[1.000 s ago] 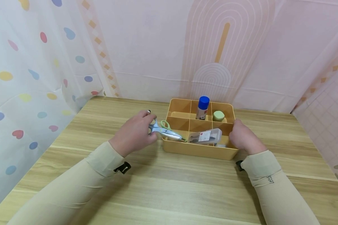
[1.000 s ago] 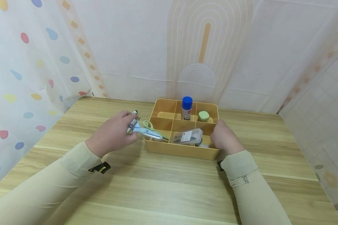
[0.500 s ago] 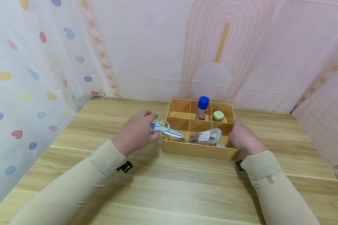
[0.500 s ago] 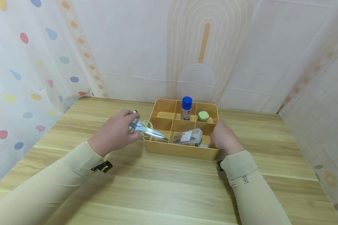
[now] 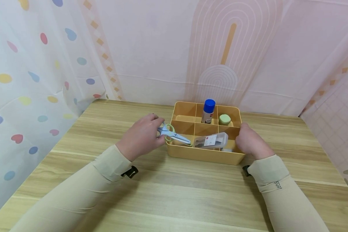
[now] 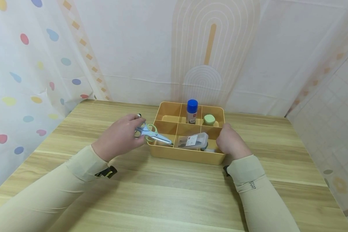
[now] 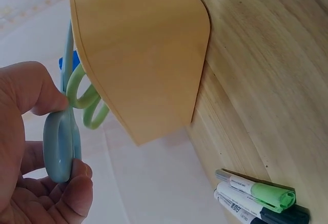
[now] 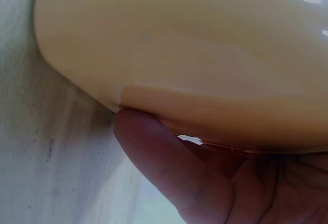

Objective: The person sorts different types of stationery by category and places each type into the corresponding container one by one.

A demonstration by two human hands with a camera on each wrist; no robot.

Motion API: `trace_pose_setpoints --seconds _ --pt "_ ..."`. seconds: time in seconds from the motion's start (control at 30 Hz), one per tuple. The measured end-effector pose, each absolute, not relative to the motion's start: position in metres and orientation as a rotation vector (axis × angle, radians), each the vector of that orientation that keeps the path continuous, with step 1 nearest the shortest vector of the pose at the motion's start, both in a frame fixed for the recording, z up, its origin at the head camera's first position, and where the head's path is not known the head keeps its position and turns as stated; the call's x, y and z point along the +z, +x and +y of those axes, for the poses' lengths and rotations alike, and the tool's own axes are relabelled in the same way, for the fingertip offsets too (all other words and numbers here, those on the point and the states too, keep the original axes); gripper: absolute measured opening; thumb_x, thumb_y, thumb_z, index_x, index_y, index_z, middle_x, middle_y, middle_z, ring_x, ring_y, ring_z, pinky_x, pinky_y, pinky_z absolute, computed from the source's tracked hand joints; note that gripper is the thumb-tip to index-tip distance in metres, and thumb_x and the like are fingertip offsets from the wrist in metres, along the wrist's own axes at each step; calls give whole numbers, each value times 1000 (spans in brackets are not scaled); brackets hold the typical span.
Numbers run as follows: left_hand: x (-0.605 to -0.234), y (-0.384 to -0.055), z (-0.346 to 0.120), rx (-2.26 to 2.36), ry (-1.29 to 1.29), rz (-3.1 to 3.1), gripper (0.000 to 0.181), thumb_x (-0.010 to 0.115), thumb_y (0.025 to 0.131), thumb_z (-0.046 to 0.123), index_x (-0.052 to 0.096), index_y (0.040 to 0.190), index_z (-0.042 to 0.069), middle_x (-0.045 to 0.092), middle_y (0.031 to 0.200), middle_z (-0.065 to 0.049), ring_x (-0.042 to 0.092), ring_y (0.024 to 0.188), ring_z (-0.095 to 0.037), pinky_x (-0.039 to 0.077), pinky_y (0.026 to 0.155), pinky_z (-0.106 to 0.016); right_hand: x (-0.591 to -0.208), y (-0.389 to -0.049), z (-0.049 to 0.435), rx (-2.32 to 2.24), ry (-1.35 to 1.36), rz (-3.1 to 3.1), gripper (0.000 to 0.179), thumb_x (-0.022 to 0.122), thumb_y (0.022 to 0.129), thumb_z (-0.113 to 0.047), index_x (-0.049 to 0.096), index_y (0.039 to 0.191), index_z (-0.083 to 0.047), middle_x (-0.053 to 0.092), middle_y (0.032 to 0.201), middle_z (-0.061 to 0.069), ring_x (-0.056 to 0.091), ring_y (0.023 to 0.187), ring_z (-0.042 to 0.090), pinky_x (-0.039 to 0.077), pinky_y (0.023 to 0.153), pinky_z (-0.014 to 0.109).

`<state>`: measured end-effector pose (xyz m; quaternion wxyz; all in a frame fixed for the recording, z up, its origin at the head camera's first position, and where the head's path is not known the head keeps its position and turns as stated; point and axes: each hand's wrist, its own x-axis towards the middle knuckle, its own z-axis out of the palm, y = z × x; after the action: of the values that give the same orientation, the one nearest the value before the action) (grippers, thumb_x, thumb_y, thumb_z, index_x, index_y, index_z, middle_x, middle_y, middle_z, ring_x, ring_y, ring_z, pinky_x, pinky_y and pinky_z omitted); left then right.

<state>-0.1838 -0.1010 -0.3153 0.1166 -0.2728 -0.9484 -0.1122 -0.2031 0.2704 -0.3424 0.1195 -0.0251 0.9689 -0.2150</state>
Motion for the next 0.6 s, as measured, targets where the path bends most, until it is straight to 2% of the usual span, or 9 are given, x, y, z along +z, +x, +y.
trace_pose_setpoints --seconds 0.4,0.6 --pt "-312 -183 -97 -325 -853 -2752 38 72 89 18 72 120 -3 71 117 -17 64 102 -28 59 86 -38 -340 -201 270 -618 -103 2846 55 40 91 -1 28 136 27 58 122 41 59 95 38 54 84 48" --pt "-309 -183 -94 -311 -861 -2770 38 73 89 18 72 121 -2 71 118 -17 64 103 -29 59 88 -39 -340 -201 270 -620 -91 2841 57 40 91 -1 26 138 27 57 124 40 59 95 38 54 82 47"
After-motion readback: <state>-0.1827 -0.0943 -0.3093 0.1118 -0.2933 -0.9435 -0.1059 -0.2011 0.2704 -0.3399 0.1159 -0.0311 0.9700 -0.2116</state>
